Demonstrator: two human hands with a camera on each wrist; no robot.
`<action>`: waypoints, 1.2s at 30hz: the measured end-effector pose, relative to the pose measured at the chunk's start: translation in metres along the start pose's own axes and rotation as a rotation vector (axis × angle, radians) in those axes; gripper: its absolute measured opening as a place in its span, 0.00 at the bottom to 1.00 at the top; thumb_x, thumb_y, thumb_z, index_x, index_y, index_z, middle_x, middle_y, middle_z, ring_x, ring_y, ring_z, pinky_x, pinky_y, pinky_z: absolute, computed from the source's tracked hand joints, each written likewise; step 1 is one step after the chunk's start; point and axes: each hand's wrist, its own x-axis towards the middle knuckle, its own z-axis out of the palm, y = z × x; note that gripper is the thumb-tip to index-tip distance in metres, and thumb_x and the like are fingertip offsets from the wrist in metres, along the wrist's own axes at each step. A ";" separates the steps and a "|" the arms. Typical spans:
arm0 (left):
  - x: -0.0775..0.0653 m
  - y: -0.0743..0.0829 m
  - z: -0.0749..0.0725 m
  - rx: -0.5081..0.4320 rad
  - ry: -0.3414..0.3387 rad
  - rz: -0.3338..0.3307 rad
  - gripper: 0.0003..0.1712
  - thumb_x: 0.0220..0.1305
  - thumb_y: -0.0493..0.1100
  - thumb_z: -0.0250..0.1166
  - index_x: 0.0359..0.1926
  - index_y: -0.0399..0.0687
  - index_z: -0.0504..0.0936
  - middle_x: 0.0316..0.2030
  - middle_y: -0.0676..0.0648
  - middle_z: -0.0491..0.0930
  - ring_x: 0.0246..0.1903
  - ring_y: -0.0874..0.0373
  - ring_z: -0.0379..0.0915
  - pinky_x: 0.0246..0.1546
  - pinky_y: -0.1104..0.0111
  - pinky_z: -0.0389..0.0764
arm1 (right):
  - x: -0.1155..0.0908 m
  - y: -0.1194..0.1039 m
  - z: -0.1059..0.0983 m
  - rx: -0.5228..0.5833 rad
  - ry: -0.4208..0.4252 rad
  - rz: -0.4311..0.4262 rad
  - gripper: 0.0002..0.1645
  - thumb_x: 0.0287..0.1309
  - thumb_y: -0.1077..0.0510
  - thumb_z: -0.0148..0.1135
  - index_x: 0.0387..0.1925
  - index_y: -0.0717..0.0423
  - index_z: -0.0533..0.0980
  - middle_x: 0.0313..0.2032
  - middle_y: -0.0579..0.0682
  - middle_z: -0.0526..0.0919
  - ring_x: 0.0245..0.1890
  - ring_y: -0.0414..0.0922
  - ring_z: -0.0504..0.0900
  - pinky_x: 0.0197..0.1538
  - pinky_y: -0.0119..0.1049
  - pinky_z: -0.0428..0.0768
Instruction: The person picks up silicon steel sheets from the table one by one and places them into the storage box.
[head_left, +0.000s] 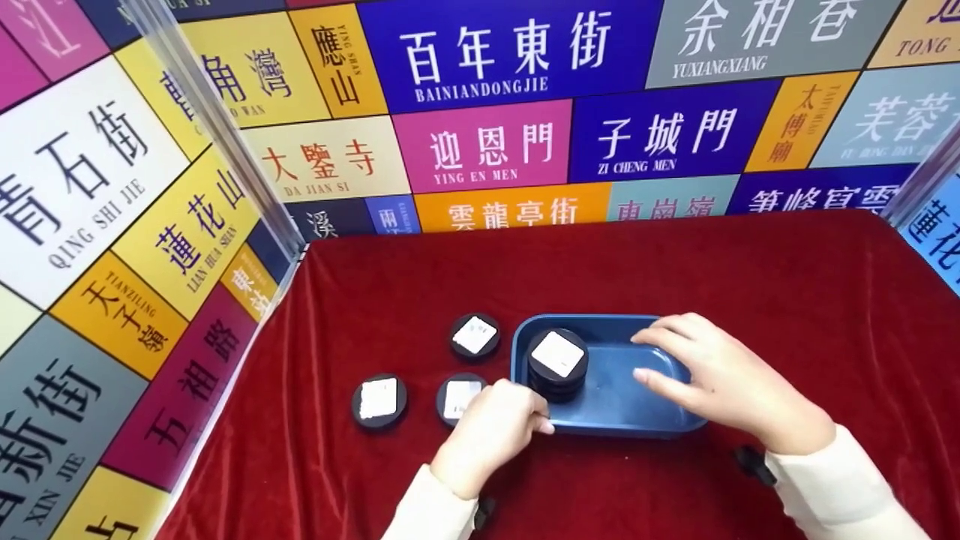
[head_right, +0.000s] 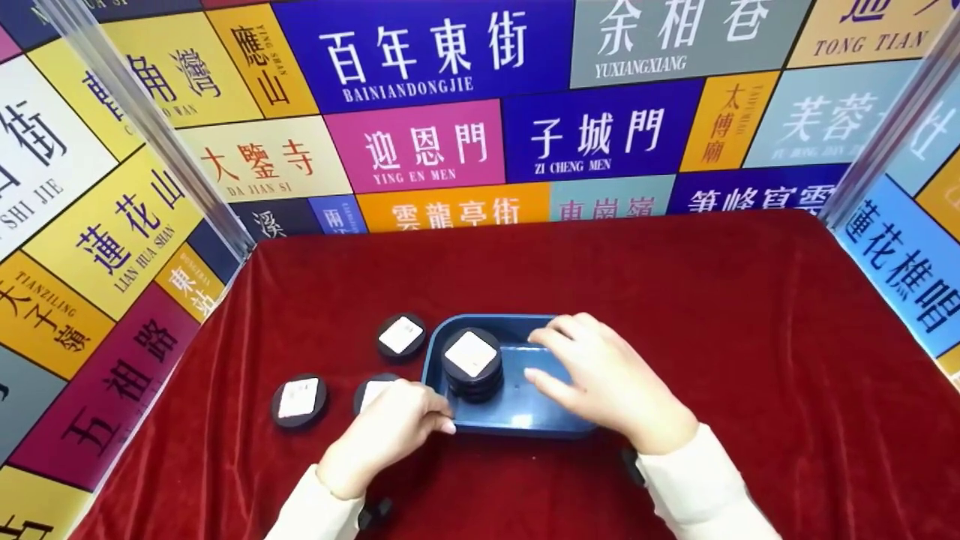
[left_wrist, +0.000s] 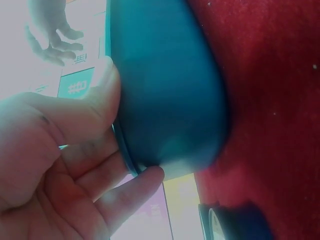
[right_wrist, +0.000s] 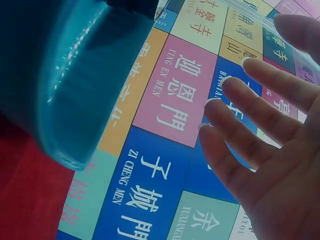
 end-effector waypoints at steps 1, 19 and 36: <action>0.000 0.000 0.000 0.000 -0.001 0.000 0.07 0.59 0.51 0.74 0.25 0.61 0.90 0.24 0.61 0.86 0.25 0.69 0.79 0.26 0.77 0.76 | -0.002 0.000 0.000 -0.001 0.009 -0.006 0.22 0.53 0.49 0.76 0.50 0.48 0.82 0.48 0.45 0.83 0.49 0.43 0.78 0.54 0.39 0.76; 0.001 0.005 0.003 -0.009 -0.006 0.009 0.08 0.58 0.51 0.74 0.24 0.61 0.89 0.22 0.62 0.85 0.24 0.69 0.78 0.25 0.76 0.74 | -0.044 0.012 0.007 0.018 0.120 -0.062 0.24 0.44 0.56 0.78 0.47 0.51 0.84 0.45 0.45 0.85 0.45 0.43 0.75 0.53 0.35 0.69; -0.001 0.004 0.003 0.063 0.039 0.034 0.12 0.59 0.48 0.74 0.19 0.60 0.85 0.19 0.59 0.83 0.22 0.65 0.76 0.25 0.73 0.74 | -0.075 0.017 0.017 -0.019 0.020 -0.040 0.18 0.45 0.55 0.80 0.40 0.45 0.85 0.38 0.36 0.84 0.41 0.38 0.77 0.50 0.28 0.71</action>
